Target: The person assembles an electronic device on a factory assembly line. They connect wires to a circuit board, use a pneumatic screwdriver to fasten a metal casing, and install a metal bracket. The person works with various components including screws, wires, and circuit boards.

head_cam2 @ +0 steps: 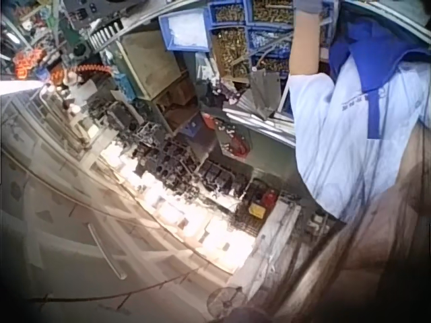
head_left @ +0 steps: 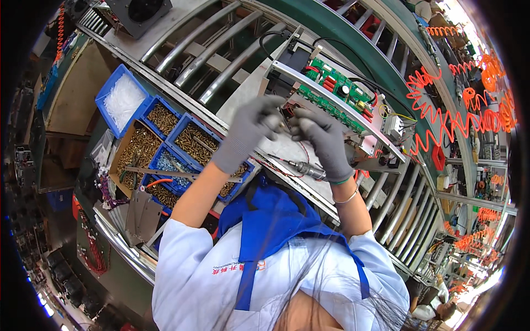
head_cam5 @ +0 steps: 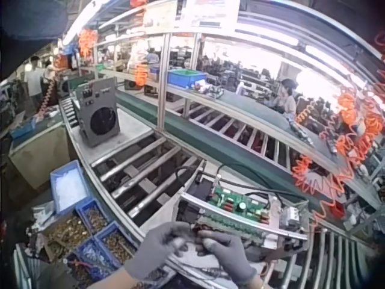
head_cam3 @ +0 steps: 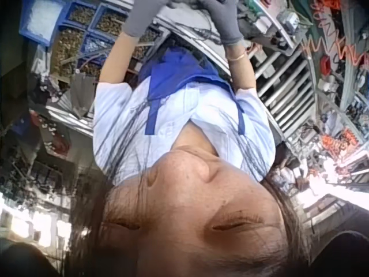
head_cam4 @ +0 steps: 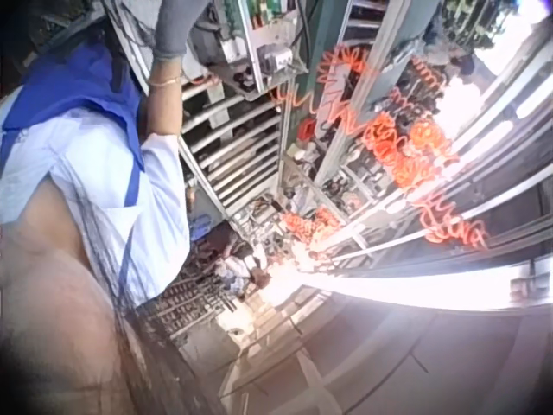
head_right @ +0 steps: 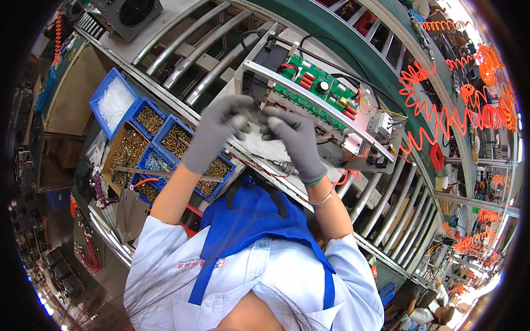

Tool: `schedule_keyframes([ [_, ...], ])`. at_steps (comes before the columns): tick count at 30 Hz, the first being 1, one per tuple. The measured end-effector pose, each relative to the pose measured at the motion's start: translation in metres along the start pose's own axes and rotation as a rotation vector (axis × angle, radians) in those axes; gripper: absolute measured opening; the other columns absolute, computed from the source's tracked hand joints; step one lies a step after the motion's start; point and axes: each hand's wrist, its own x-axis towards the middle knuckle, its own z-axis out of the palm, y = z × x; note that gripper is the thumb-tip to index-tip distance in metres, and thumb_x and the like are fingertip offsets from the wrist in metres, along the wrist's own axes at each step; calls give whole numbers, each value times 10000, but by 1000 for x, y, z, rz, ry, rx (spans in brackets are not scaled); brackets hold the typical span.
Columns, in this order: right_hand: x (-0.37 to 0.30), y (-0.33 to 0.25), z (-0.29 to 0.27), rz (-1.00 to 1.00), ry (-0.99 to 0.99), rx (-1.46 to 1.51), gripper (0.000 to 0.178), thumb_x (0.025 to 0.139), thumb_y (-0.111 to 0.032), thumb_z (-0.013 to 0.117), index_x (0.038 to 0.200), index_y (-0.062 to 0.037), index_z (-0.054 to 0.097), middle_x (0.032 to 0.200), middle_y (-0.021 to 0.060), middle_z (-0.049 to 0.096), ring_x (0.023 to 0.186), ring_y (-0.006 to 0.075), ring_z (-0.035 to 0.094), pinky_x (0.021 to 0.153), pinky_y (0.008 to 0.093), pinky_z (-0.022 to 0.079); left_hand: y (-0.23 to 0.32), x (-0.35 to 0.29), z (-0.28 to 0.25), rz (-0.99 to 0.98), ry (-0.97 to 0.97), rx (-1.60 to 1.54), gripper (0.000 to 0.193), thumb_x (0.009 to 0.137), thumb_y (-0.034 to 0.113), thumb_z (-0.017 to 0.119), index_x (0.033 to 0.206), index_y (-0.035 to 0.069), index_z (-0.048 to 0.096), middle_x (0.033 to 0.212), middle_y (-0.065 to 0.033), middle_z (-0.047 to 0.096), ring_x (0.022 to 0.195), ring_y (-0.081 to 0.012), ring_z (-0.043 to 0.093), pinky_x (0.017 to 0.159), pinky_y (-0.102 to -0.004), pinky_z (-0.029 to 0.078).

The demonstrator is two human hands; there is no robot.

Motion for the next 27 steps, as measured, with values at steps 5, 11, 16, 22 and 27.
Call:
schedule_keyframes([
  [5,17,-12,-15,-210,180,-188,277,917,-60,583,1168,54,615,991,106,689,853,130,664,728,249,546,24,36,-31,-172,-50,-501,383,963,291,523,1213,3,559,964,-66,616,781,-136,619,623,-211,510],
  [11,42,11,-11,-305,214,-303,320,907,-84,600,1209,19,576,976,96,699,835,103,660,741,239,530,81,103,-8,270,-302,710,377,832,313,662,1094,43,627,991,-108,640,824,-219,658,722,-323,529],
  [16,52,10,-1,-381,299,-623,472,858,-118,636,1303,-44,498,937,142,704,770,155,676,711,284,530,83,145,19,474,-620,1777,364,699,296,762,983,88,665,972,-148,648,852,-323,659,808,-407,500],
  [22,62,13,7,-446,355,-729,462,843,-111,633,1284,-81,498,921,159,701,777,276,696,682,357,535,70,167,17,217,-768,1736,299,683,258,757,914,80,691,866,-127,683,859,-316,665,774,-421,509],
  [27,63,15,16,-441,385,-742,468,843,-103,637,1290,-101,495,927,172,692,799,318,685,678,386,534,60,172,3,268,-742,1641,296,695,242,754,925,71,682,893,-127,677,869,-317,655,787,-404,508],
])
